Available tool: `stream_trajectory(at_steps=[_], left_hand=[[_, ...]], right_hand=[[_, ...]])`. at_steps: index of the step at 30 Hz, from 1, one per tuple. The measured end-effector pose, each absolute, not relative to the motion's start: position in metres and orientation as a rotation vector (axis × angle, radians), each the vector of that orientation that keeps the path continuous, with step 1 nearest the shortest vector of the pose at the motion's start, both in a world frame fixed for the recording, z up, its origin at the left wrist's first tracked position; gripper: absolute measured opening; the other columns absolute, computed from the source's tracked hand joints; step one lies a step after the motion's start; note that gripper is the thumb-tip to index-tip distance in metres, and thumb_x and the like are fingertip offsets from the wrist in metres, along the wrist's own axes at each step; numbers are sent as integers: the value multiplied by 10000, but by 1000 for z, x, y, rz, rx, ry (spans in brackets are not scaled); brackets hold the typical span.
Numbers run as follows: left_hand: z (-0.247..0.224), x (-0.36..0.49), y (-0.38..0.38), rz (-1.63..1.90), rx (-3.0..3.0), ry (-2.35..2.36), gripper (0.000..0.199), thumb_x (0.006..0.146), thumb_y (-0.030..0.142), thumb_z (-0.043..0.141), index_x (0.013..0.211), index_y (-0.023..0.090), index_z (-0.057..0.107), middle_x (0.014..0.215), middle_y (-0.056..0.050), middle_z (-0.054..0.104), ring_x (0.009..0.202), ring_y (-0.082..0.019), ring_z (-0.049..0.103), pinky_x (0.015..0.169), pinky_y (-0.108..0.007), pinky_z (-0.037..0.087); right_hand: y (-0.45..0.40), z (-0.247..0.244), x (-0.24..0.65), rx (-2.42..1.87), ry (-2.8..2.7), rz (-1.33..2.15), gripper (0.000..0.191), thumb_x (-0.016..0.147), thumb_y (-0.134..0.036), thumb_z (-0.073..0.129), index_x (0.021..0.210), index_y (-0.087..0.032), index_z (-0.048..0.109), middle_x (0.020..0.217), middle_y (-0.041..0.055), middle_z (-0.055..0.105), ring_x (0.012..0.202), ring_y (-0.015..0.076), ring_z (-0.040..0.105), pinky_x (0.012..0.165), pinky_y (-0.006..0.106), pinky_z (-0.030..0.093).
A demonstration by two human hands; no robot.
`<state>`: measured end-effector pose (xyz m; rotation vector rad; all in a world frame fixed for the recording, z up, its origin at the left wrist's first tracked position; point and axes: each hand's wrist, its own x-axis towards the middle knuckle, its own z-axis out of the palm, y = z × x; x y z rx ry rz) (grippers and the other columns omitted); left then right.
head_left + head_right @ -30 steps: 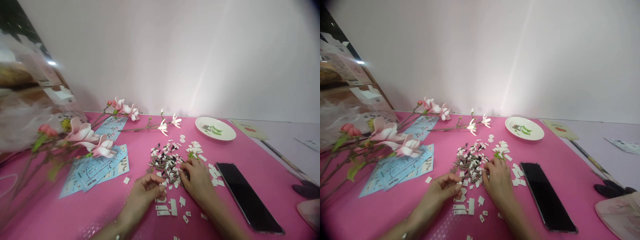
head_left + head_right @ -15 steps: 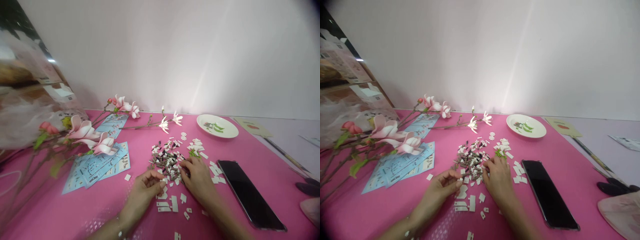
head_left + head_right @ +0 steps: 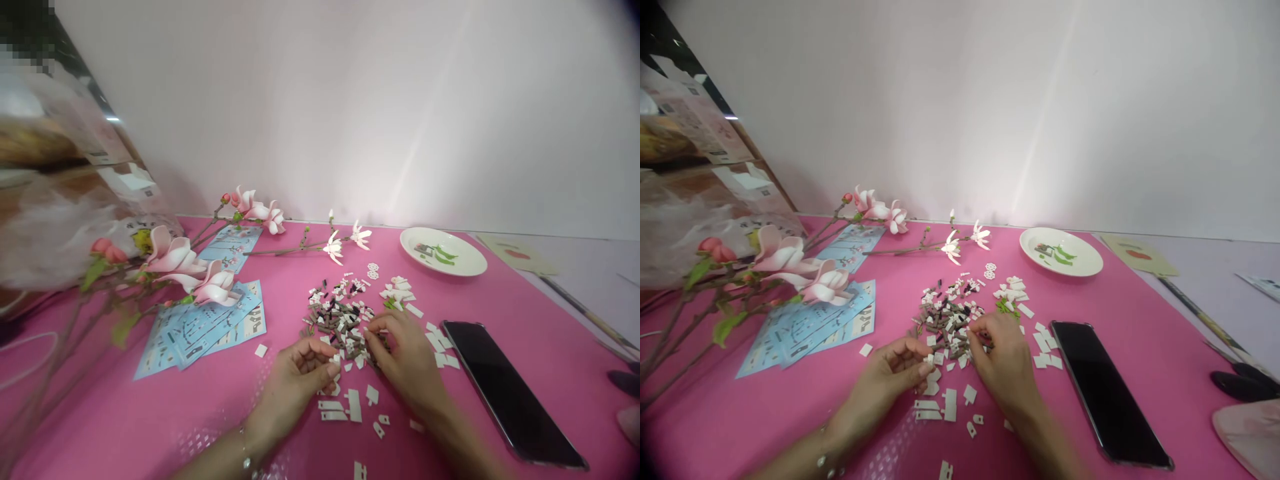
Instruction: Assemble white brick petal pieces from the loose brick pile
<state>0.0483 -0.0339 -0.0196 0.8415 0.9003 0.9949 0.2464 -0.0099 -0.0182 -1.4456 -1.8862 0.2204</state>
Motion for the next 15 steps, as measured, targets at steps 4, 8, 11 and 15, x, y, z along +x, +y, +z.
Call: stream_trajectory(at_steps=[4, 8, 11, 15], left_hand=[[-20, 49, -33, 1005, 828, 880, 310, 642, 312, 818, 774, 120, 612, 605, 16, 604, 531, -85, 554, 542, -202, 449], [-18, 49, -32, 1004, 829, 887, 329, 625, 326, 825, 765, 118, 613, 602, 9, 615, 531, -86, 553, 542, -201, 449], [-14, 48, -31, 994, 843, 902, 328, 628, 340, 821, 737, 116, 607, 590, 4, 619, 527, -85, 551, 538, -197, 446], [-13, 47, -33, 1002, 861, 901, 321, 667, 362, 793, 735, 128, 584, 573, 6, 620, 513, -98, 566, 530, -210, 456]], right_hand=[[-20, -10, 239, -1402, -1699, 621, 102, 865, -309, 567, 890, -228, 623, 810, 17, 637, 753, 165, 581, 661, 272, 455], [-29, -5, 232, -1266, -1519, 1052, 182, 838, -363, 614, 959, -231, 648, 875, 29, 667, 772, 162, 616, 672, 254, 499], [-34, 0, 229, -1178, -1398, 1306, 168, 818, -370, 637, 847, -205, 642, 768, 25, 664, 719, 155, 621, 664, 251, 505], [-35, 3, 227, -1171, -1290, 1431, 223, 778, -400, 674, 766, -181, 633, 666, 11, 629, 631, 133, 582, 596, 229, 471]])
